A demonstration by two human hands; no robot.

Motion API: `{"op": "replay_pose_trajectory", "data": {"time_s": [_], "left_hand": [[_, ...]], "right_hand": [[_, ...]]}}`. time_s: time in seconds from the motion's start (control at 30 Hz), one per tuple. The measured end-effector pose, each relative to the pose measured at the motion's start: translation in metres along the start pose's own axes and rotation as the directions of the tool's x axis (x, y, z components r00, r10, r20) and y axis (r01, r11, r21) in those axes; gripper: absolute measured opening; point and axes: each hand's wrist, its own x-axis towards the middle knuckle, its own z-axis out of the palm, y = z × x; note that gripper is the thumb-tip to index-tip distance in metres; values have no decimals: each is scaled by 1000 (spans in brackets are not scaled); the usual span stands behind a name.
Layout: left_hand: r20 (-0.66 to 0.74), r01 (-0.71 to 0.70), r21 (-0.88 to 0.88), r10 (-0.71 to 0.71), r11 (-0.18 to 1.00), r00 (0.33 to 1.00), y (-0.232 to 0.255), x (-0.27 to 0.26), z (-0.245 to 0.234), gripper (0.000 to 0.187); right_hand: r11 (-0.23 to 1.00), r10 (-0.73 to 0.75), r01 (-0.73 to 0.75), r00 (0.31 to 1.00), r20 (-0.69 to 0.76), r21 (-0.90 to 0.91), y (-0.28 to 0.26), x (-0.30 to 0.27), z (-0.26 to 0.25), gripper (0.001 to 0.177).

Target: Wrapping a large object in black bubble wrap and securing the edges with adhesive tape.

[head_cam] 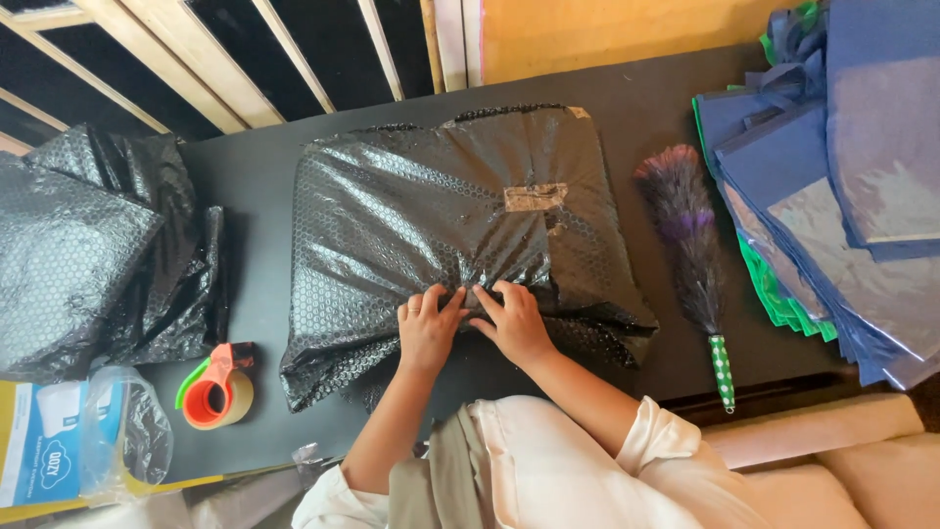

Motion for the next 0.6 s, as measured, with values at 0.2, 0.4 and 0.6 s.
{"op": "replay_pose_trajectory", "data": {"time_s": [0.2,0.4,0.6], "left_hand": [[100,41,-24,-38,999,994,-2,1,-7,41],[-30,292,3,-291,957,956,-66,-13,-87,39],[84,675,-99,-670,731,738,-170,-130,-108,51]], "right_hand": [[999,31,-34,996,84,29,-6,5,-14,62],[970,242,-238,954,-176,46,30,10,-107,61],[562,800,-824,563,-210,-69,122,-106,-133,74]]}}
